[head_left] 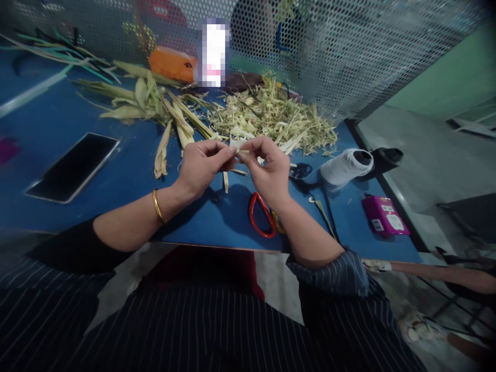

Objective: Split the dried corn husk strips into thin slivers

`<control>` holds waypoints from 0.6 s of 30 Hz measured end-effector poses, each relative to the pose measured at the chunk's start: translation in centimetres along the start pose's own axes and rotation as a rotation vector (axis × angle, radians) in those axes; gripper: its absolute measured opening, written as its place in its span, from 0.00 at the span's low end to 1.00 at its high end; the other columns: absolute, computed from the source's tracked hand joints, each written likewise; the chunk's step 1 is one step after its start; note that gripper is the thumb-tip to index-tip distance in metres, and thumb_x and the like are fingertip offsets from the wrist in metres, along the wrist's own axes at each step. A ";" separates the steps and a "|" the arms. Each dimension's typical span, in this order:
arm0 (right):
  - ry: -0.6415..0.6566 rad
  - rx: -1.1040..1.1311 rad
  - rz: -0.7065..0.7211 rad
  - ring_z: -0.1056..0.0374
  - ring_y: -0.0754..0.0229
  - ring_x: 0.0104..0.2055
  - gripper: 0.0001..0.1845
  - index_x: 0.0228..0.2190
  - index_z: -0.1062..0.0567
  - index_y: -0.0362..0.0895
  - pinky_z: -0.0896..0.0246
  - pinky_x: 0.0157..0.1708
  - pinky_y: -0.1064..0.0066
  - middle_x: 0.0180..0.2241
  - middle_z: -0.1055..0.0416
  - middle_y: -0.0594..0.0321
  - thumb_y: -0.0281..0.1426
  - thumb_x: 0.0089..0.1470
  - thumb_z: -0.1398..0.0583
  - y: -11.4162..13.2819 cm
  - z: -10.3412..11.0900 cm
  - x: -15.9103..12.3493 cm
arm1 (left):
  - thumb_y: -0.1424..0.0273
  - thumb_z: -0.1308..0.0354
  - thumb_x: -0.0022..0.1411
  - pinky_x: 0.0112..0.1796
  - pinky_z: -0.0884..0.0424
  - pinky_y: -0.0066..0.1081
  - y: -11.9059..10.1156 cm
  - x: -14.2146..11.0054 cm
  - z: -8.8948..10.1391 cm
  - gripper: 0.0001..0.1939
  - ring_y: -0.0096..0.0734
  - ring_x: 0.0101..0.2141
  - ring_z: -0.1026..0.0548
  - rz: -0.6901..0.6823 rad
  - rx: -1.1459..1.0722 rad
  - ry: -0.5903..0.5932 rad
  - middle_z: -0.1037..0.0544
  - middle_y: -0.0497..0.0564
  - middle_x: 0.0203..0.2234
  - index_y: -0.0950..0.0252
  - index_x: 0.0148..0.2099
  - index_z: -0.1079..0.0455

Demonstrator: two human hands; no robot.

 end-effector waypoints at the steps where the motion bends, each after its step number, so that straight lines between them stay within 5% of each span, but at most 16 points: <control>1: 0.006 -0.007 0.007 0.36 0.65 0.30 0.06 0.31 0.29 0.46 0.38 0.33 0.69 0.28 0.32 0.67 0.35 0.57 0.40 0.0 0.0 0.0 | 0.64 0.34 0.54 0.28 0.27 0.27 0.2 0.0 0.0 0.12 0.25 0.22 0.26 0.026 -0.017 -0.005 0.23 0.50 0.20 0.67 0.25 0.26; 8: -0.001 -0.043 0.004 0.35 0.63 0.33 0.05 0.29 0.29 0.46 0.37 0.37 0.67 0.30 0.30 0.65 0.32 0.57 0.40 -0.2 -0.1 -0.2 | 0.65 0.32 0.49 0.31 0.25 0.29 1.5 0.0 0.1 0.10 0.27 0.23 0.25 0.171 -0.106 -0.014 0.22 0.50 0.22 0.67 0.29 0.25; 18: -0.065 0.066 -0.075 0.35 0.64 0.30 0.09 0.32 0.30 0.46 0.35 0.34 0.68 0.28 0.32 0.67 0.37 0.54 0.36 -0.8 0.1 -0.3 | 0.67 0.34 0.52 0.30 0.26 0.28 0.0 -0.1 0.0 0.08 0.26 0.23 0.26 0.018 -0.048 -0.013 0.23 0.49 0.21 0.68 0.29 0.25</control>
Point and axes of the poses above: each hand's wrist, its own x-axis towards the middle knuckle, its own z-axis out of the back of the hand, y = z × x, the point moved 9 cm from there along x, towards the middle knuckle
